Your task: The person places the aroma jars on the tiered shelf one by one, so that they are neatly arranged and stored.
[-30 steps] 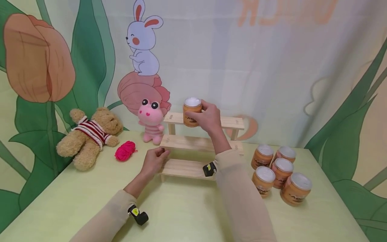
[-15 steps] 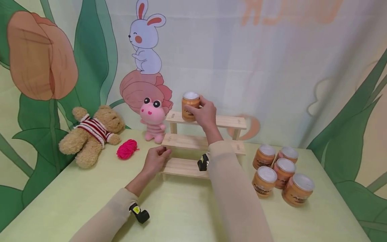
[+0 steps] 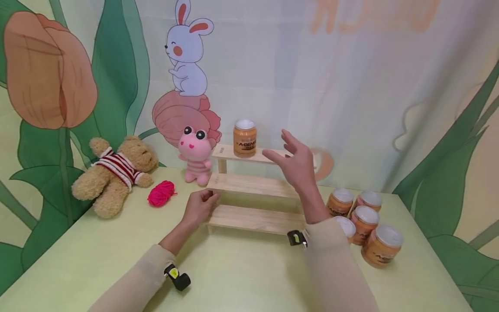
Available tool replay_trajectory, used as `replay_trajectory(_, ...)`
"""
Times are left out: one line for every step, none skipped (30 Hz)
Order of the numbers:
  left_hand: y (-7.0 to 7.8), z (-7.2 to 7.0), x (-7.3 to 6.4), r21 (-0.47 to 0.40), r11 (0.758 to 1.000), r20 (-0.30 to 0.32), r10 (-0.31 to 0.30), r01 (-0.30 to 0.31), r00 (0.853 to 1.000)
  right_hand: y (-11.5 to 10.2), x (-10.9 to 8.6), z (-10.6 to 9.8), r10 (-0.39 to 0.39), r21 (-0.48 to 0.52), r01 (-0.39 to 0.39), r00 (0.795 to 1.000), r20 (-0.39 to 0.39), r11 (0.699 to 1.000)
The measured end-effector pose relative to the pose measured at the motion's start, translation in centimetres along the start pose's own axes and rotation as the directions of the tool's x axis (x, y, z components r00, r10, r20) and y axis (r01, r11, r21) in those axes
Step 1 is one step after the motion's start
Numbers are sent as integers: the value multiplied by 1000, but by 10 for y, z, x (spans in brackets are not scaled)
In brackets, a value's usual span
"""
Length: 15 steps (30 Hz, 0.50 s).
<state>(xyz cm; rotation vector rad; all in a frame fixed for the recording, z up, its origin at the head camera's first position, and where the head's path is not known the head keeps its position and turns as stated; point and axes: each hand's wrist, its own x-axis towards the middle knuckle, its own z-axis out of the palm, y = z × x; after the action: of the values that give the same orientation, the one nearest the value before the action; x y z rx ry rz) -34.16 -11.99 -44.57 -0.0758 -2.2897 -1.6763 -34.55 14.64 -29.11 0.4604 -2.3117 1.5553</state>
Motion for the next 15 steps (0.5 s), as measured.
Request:
replay_trajectory(0,0,0,2,1000,1,-3,3,1000,3,-10,-10,-19,-2,19,1000,-20,1000)
replay_trajectory(-1,0,-1,2,1000,2,-1,1,1000,6,-20,-19,-36,-3,36,998,-46,999)
replay_trajectory(-1,0,-1,2,1000,3,-3,3,1000,9,-30,-27,-44,-12,44,996,-71,999)
replay_trajectory(-1,-1,-1,1,1000,1,-4,4,1000,13,-38,-36,-40,-24,38,995,-92,999)
replay_trajectory(-1,-2,-2,-3,1000,1,-5,5,1000,16,-46,-44,-33,-37,29,993,-112,999)
replay_trajectory(-1,-2,-2,-6,1000,-1,-7,7,1000,19,-53,-52,-19,-44,14,992,-127,999)
replay_trajectory(-2,-3,-2,-14,1000,-1,-12,12,1000,22,-60,-60,-2,-58,-6,991,-137,998)
replay_trajectory(-1,-3,-2,-17,1000,-2,-13,13,1000,26,-66,-68,17,-73,-28,990,-143,997)
replay_trajectory(-1,-3,-3,-22,1000,-2,-18,18,1000,30,-71,-76,37,-96,-51,989,-143,994)
replay_trajectory(-1,-3,-3,-23,1000,0,-18,18,1000,34,-77,-84,54,-118,-71,988,-141,990)
replay_trajectory(-1,-2,-3,-28,999,2,-19,19,1000,39,-81,-92,69,-143,-88,988,-136,986)
replay_trajectory(-1,-2,-3,-30,999,4,-19,19,1000,44,-86,-101,87,-173,-109,988,-129,979)
replay_trajectory(-1,-1,-2,-33,999,7,-21,22,1000,50,-89,-111,93,-220,-117,989,-117,968)
replay_trajectory(-2,0,-2,-32,999,8,-18,18,1000,56,-92,-120,94,-266,-118,990,-103,957)
replay_trajectory(-2,0,-1,-35,999,9,-18,18,1000,63,-94,-130,94,-307,-115,992,-82,945)
